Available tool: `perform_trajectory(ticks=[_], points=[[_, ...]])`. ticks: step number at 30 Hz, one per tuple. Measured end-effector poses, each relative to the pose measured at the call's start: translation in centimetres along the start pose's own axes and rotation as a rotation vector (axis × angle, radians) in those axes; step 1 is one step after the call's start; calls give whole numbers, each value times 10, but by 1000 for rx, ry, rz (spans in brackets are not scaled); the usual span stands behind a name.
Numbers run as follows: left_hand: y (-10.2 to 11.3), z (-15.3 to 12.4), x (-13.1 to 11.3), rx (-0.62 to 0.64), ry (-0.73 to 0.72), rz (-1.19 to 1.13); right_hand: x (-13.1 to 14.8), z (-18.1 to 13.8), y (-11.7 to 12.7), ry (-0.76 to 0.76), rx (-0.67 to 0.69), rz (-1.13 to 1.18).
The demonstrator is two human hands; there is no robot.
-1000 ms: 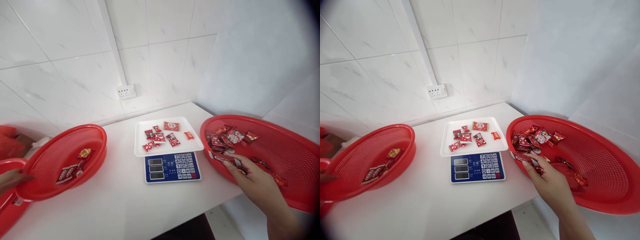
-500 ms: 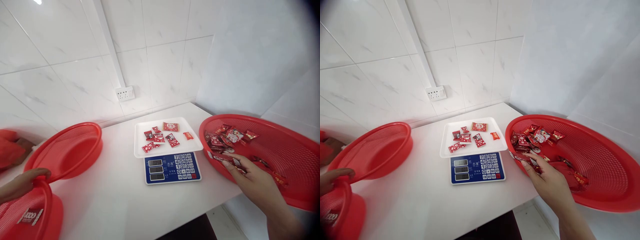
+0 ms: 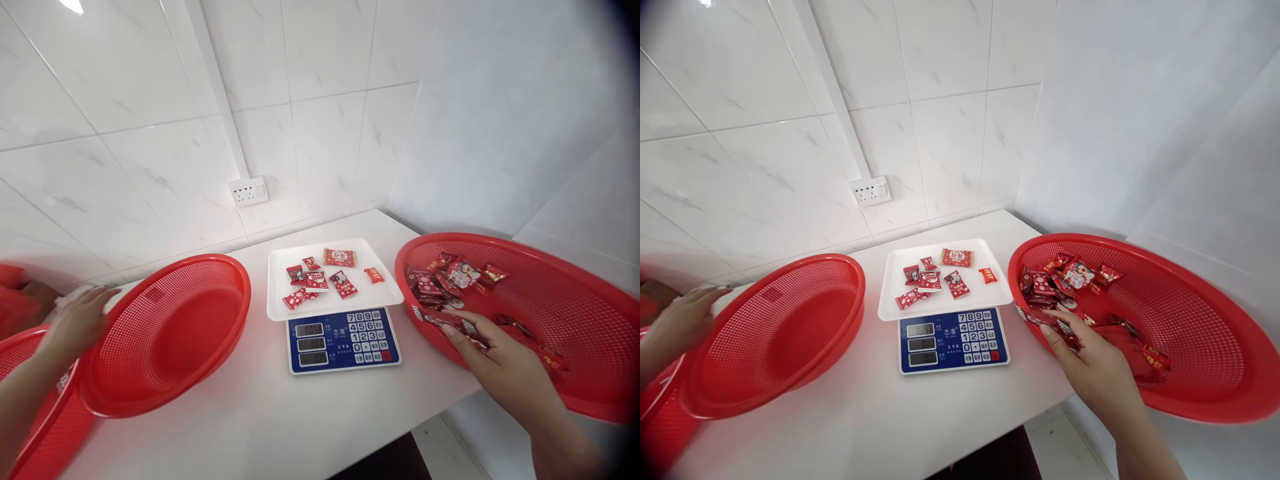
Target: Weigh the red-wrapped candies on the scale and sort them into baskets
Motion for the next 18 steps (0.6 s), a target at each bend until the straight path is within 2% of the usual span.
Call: perform_trajectory(ticks=[2, 3, 5, 6, 8, 11, 14, 16, 18], points=[[1, 1, -48, 63, -40, -75, -1, 0, -1, -11, 7, 2], [-4, -3, -77, 143, -93, -141, -2, 0, -1, -18, 7, 1], [-33, -31, -142, 554, -264, -401, -4, -1, -2, -26, 5, 4], [-42, -49, -166, 709, -313, -441, -5, -1, -2, -25, 3, 8], [-49, -67, -186, 820, -290, -396, -6, -1, -2, -18, -2, 15], [-45, -69, -192, 802, -278, -340, -5, -1, -1, -1, -11, 12], [-37, -59, -196, 773, -338, -302, 0, 0, 0, 4, -26, -7], [-22, -43, -210, 647, -399, -309, 4, 0, 1, 10, -28, -22], [-2, -26, -238, 466, -481, -365, 6, 0, 0, 17, -19, -36]])
Point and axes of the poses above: each hand's wrist, its own z-axis towards the middle knuckle, its own y-axis out of the back of the hand, x = y × z, the point moved 10 cm from there along z, towards the middle knuckle, and after that the axes turned 2 degrees about z, right-handed, at the moved point
